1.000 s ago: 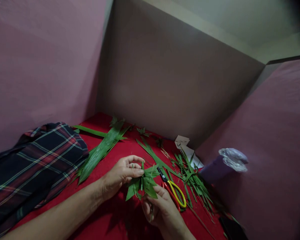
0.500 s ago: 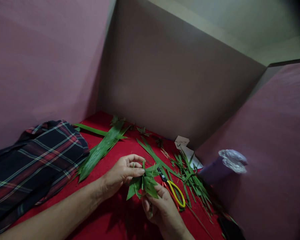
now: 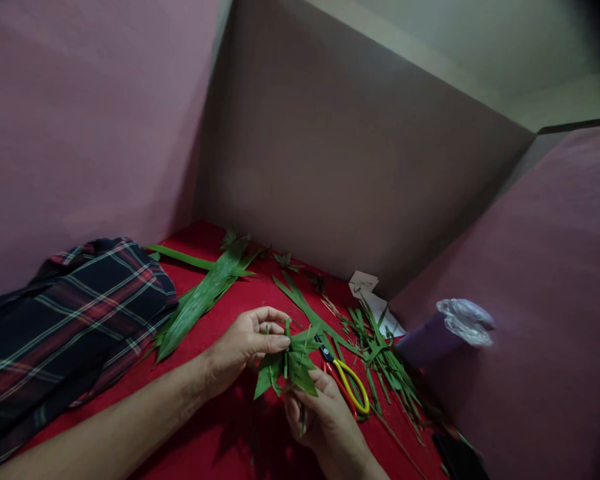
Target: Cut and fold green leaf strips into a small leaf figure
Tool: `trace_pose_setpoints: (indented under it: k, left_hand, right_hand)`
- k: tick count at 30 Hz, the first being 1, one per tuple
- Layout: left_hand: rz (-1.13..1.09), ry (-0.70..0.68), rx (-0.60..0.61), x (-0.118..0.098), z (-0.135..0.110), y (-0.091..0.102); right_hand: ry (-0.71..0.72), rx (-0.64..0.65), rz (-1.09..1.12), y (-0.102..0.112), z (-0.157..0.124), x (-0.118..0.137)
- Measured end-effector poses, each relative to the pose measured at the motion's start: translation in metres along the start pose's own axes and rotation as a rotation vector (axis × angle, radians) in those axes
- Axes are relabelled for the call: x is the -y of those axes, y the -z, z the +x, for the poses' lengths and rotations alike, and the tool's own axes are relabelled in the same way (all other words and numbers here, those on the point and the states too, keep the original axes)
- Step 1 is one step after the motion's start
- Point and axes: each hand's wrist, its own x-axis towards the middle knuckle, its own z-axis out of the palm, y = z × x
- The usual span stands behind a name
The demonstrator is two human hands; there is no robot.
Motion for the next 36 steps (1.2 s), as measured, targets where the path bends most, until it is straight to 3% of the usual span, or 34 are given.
trace_pose_setpoints:
  k: [8, 36]
  left_hand:
    - [0.140, -0.039, -0.012, 0.001, 0.000, -0.001]
    - [0.128, -0.007, -0.020, 0.000, 0.000, -0.001]
  right_hand:
    - [0.004, 0.047, 0.043, 0.004, -0.001, -0.004]
    - [-0.001, 0.011, -0.069, -0.006, -0.003, 0.006]
